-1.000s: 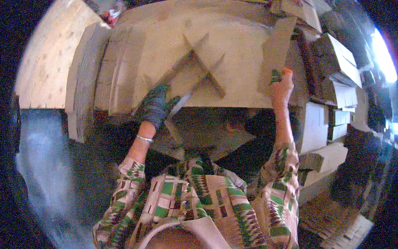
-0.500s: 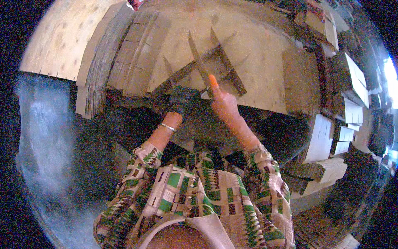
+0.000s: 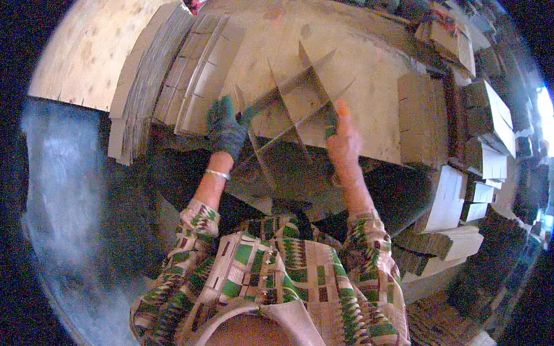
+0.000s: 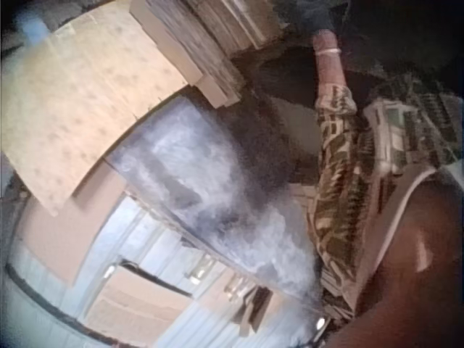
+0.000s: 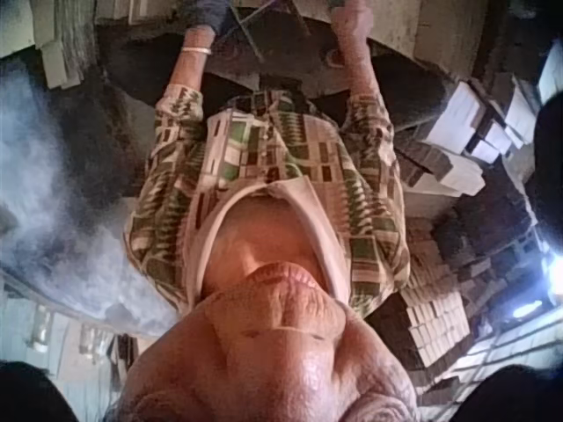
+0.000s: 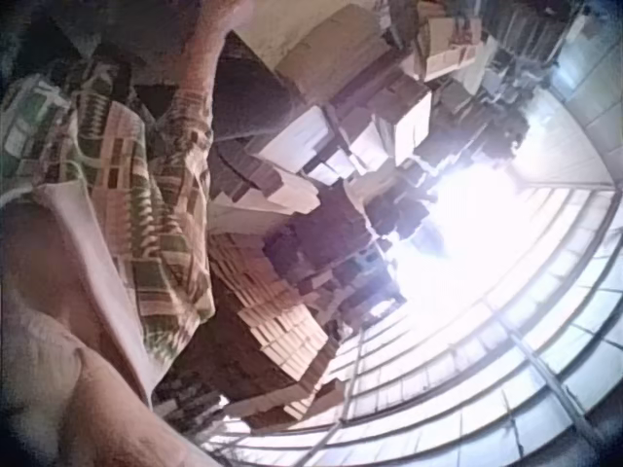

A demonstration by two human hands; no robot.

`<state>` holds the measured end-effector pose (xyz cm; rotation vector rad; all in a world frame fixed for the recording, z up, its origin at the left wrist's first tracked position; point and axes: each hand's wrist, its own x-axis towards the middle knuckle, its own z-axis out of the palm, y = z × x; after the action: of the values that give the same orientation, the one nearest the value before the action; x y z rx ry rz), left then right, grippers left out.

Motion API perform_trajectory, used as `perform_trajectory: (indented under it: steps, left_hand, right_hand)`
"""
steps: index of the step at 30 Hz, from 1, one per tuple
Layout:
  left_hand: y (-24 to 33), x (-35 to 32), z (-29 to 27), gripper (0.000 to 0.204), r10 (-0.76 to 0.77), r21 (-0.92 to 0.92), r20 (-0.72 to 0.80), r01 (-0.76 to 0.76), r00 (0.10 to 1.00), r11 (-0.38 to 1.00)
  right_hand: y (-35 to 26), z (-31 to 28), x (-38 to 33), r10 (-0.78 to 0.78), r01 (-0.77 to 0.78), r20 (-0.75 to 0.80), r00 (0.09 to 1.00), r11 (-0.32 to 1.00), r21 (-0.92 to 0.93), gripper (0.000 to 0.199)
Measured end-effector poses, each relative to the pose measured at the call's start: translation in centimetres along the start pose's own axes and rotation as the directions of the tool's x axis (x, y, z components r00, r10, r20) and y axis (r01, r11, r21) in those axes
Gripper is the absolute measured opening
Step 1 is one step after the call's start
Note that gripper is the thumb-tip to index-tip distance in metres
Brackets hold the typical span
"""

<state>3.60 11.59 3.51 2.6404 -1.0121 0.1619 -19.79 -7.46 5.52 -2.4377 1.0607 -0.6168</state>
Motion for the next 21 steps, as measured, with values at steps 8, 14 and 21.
perform_trajectory:
  steps: [8, 14, 21]
  left_hand:
    - [5.7, -1.3, 6.1, 0.063, 0.278, -0.365, 0.331, -0.150, 0.902, 0.919]
    - [-0.5, 4.3, 2.7, 0.027, 0.312, -0.169, 0.284, -0.274, 0.907, 0.947]
    - [-11.1, 13.8, -18.8, 0.025, -0.021, 0.256, -0.465, 0.157, 0.885, 0.954]
  right_hand:
    - [2.8, 10.6, 0.9, 0.114, -0.362, 0.457, 0.882, 0.785, 0.503, 0.062]
    - [-3.3, 10.8, 0.1, 0.085, -0.611, 0.625, 0.776, 0.347, 0.712, 0.059]
    - [2.0, 9.7, -2.4, 0.273, -0.669, 0.628, 0.729, 0.478, 0.569, 0.046]
